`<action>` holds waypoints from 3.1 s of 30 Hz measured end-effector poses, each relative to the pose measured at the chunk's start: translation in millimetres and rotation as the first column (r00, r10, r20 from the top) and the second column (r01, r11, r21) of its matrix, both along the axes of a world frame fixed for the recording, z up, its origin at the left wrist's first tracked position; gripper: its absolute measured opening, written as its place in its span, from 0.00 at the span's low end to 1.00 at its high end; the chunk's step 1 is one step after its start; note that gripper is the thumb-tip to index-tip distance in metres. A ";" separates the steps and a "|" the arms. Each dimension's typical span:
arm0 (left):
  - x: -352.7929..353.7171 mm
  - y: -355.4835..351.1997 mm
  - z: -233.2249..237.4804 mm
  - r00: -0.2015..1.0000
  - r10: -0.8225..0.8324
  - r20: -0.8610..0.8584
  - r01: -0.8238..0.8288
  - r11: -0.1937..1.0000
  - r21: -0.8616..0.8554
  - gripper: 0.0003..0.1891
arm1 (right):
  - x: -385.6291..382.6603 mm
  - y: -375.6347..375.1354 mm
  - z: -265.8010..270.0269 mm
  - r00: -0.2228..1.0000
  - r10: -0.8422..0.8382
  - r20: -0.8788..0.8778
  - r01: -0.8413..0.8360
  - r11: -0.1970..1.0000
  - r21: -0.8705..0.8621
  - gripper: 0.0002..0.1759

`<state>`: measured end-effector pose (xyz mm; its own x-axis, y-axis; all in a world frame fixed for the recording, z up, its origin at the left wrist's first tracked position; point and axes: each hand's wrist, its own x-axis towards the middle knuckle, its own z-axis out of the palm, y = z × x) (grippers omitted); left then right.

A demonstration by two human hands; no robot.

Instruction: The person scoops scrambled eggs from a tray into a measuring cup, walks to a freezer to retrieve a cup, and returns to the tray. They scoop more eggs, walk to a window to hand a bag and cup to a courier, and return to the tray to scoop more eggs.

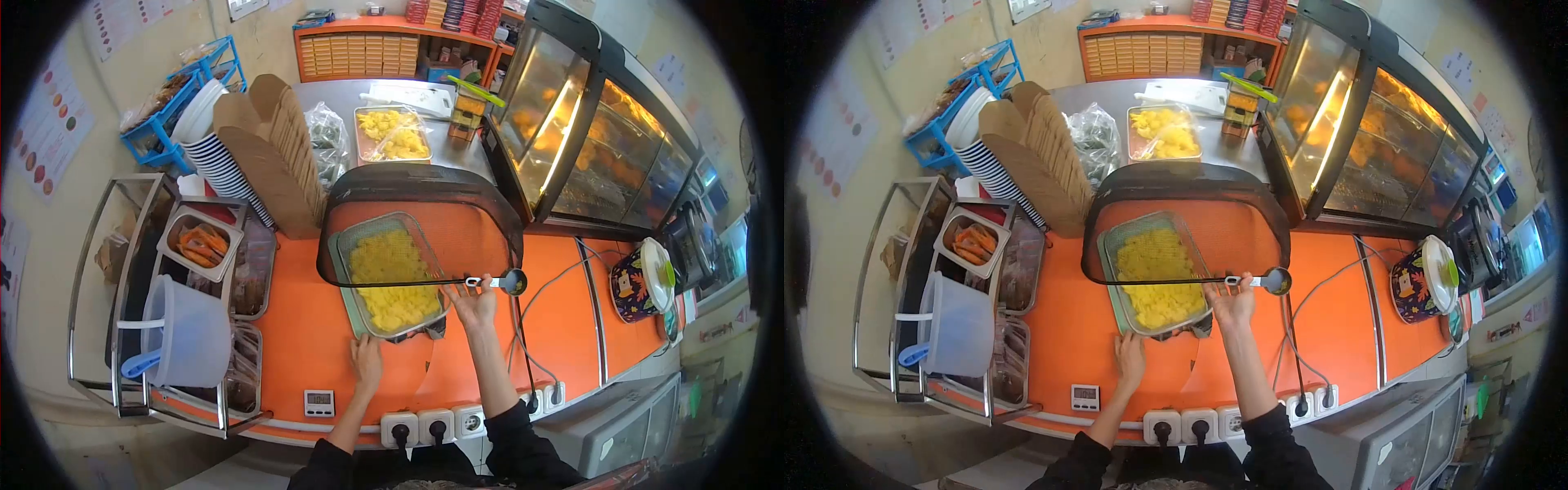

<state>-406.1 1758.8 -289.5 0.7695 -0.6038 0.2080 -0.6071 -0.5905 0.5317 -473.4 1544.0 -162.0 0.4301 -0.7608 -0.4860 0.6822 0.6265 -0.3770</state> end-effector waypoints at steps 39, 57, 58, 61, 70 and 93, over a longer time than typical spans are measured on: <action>-79.3 30.9 122.4 0.810 -0.208 -0.549 -0.064 0.898 -0.436 0.09 | -118.4 92.8 -97.2 0.625 0.203 -0.754 -0.628 0.705 -0.330 0.14; -86.3 65.5 10.9 0.603 0.262 -0.753 -0.608 0.762 -0.221 0.21 | -32.7 118.3 -24.2 0.289 -0.691 -0.663 -0.860 -0.491 0.137 0.06; -88.1 61.8 -0.9 0.579 0.214 -0.787 -0.628 0.732 -0.262 0.20 | -33.7 116.9 -26.0 0.283 -0.693 -0.663 -0.857 -0.493 0.151 0.06; -87.7 56.1 -4.8 0.506 0.117 -0.855 -0.693 0.645 -0.322 0.18 | -33.3 113.2 -29.5 0.291 -0.732 -0.616 -0.819 -0.523 0.236 0.06; -81.5 52.0 18.0 0.255 -0.060 -0.965 -0.819 0.517 -0.249 0.16 | -47.4 119.7 -33.8 0.346 -0.543 -0.765 -0.684 -0.704 0.190 0.07; -78.8 66.4 51.8 0.145 -0.143 -0.979 -0.758 0.620 -0.203 0.25 | -31.9 82.6 -2.8 -0.025 0.511 -0.859 -1.000 0.001 0.030 0.13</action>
<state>-484.9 1825.2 -237.7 0.7017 -0.3240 -0.6346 0.6975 0.1307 0.7045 -505.4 1626.6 -164.8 0.7417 -0.1988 -0.6406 -0.6495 0.0253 -0.7599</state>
